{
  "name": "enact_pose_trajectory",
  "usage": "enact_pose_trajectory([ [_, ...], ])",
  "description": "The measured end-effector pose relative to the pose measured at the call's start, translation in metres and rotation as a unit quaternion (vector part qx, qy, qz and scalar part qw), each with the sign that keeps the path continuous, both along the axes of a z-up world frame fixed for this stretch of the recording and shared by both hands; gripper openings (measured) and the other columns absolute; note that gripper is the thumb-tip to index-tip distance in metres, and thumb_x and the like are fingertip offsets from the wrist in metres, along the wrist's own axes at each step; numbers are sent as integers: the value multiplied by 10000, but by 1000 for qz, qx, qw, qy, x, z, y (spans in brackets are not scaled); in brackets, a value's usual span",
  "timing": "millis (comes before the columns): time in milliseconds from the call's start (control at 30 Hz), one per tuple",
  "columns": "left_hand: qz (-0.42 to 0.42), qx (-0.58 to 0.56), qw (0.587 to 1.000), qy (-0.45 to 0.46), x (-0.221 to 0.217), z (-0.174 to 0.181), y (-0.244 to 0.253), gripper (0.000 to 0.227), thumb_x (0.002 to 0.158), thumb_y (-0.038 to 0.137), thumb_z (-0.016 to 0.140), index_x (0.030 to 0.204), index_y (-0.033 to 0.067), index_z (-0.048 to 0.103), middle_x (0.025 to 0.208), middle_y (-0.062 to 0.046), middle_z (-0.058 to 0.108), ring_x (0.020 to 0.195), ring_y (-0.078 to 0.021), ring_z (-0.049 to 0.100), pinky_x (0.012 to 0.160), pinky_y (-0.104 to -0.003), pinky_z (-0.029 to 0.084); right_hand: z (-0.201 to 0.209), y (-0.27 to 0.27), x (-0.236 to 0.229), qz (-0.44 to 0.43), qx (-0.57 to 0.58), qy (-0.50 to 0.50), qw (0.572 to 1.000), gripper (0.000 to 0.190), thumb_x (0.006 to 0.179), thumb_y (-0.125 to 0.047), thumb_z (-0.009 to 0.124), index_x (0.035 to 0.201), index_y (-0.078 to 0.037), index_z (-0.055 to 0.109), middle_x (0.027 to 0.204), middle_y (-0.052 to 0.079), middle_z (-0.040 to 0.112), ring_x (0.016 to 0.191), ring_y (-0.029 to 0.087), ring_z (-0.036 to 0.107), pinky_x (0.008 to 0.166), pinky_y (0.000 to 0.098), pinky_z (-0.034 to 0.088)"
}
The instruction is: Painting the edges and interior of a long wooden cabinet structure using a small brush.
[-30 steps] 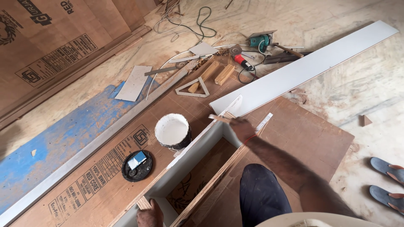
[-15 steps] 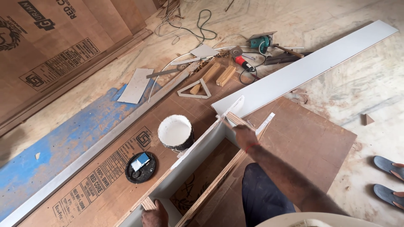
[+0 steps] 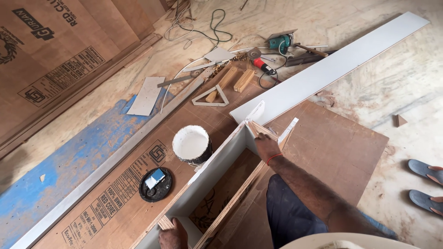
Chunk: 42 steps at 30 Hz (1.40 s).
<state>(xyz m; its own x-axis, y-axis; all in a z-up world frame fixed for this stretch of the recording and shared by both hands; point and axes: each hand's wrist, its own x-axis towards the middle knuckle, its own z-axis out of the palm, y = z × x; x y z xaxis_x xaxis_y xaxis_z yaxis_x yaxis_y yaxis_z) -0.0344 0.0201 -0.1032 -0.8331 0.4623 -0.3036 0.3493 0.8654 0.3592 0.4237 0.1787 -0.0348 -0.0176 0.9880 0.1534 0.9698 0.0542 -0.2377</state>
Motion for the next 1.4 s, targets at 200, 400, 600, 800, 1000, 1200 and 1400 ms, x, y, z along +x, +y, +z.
enact_pose_trajectory([
  [200,6,-8,1000,24,-11,-27,7,867,874,669,670,1266,-103,651,1187,-286,712,1126,-405,692,1040,-496,540,21,-4,15,24,73,65,995,295,797,-52,657,1087,-62,713,1106,122,692,1056,319,674,877,452,595],
  [400,-18,13,999,28,-3,-7,1,899,893,679,645,1339,-100,598,1211,-302,692,1137,-416,681,1034,-503,530,-6,29,26,-15,104,86,991,280,820,-32,640,1078,-90,732,1089,121,707,1048,323,679,918,438,589],
  [600,-30,-18,999,2,1,10,3,868,913,651,611,1379,-80,569,1298,-261,661,1253,-382,628,1101,-489,489,14,-12,-17,77,-31,-43,996,221,918,-53,611,1124,-58,693,1131,80,671,993,217,691,812,346,641],
  [800,-27,-17,998,-61,15,52,-4,851,955,613,573,1450,-71,468,1271,-272,641,1219,-384,621,1066,-509,492,10,6,3,35,18,-11,999,275,878,-16,610,1146,-40,669,1143,109,656,1017,262,691,816,367,645],
  [1000,-24,-48,998,-37,20,58,-7,841,957,636,575,1411,-69,517,1285,-255,648,1231,-371,630,1086,-494,502,9,-8,-20,47,63,-78,994,239,815,-42,654,1054,-27,663,1175,118,625,1032,320,675,784,451,617],
  [1200,-44,-32,998,-37,16,52,-7,864,979,654,556,1422,-87,519,1286,-277,662,1218,-376,647,1065,-493,524,18,-21,-26,52,7,-37,998,221,849,-19,630,1068,-25,659,1191,98,605,1064,320,645,821,432,617],
  [1400,-40,10,999,-8,6,25,-4,894,933,652,609,1412,-94,503,1262,-287,652,1204,-399,634,1044,-506,513,24,-43,-21,79,23,57,995,253,782,-13,634,1029,-57,664,1090,93,623,1074,303,628,868,424,587],
])
